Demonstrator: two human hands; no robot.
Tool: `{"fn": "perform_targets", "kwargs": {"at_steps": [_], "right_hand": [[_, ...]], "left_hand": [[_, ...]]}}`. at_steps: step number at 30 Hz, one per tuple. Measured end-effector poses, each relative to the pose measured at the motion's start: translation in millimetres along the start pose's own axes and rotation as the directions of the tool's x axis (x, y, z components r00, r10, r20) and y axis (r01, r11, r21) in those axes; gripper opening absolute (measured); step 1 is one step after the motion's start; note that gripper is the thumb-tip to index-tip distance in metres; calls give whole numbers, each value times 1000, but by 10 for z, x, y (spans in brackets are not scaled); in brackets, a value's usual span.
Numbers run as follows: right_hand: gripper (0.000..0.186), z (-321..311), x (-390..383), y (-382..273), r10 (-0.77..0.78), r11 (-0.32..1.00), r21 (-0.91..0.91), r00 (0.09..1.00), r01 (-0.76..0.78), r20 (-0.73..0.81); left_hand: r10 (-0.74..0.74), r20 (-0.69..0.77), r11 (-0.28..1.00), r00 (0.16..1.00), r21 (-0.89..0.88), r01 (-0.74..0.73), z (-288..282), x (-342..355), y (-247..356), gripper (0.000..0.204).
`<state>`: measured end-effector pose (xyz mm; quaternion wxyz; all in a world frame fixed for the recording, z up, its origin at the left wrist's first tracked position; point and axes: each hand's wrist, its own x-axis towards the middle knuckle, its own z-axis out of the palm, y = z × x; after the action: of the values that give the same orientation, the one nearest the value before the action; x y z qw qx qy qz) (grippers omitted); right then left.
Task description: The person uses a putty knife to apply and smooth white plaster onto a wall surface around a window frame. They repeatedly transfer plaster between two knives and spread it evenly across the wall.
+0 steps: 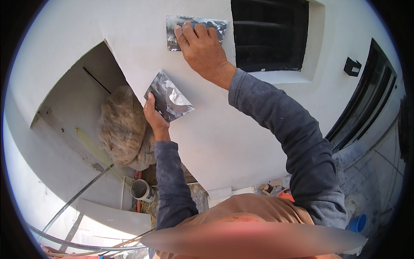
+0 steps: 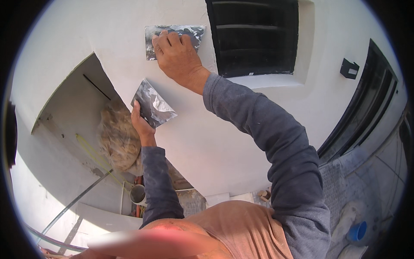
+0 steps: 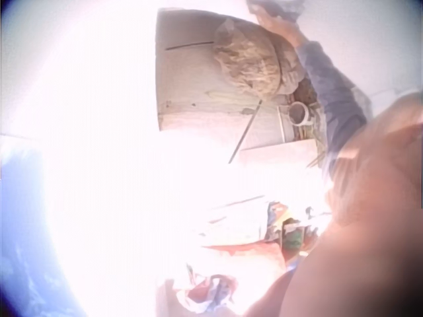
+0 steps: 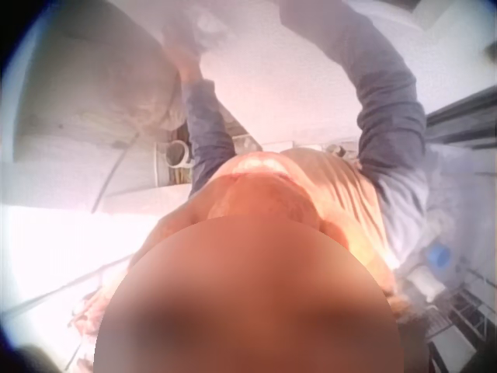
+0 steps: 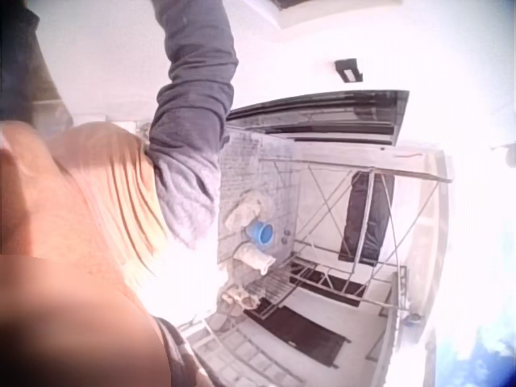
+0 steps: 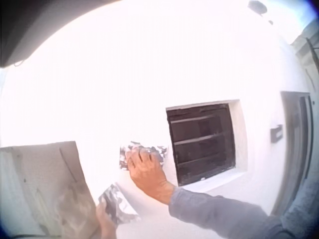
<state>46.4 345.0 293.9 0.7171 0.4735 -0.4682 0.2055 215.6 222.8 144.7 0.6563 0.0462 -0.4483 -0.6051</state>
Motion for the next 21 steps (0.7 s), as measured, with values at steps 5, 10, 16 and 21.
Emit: {"fn": "perform_targets", "kwargs": {"at_steps": [5,10,16,21], "right_hand": [[42,-253,7,47,-6,995,95,1000,4,22],[32,-182,467,965,169,986,29,974,-167,-153],[30,-116,538,1205,80,997,23,982,-77,-170],[41,25,-29,781,36,999,5,994,-36,-100]], "left_hand": [[11,5,1000,1000,-8,-11,-1,22,-1,34],[-8,0,999,1000,-32,8,-51,37,-28,34],[1,17,1000,1000,-23,-1,-49,35,-19,35],[5,5,1000,1000,-31,-5,-44,28,-28,36]]}}
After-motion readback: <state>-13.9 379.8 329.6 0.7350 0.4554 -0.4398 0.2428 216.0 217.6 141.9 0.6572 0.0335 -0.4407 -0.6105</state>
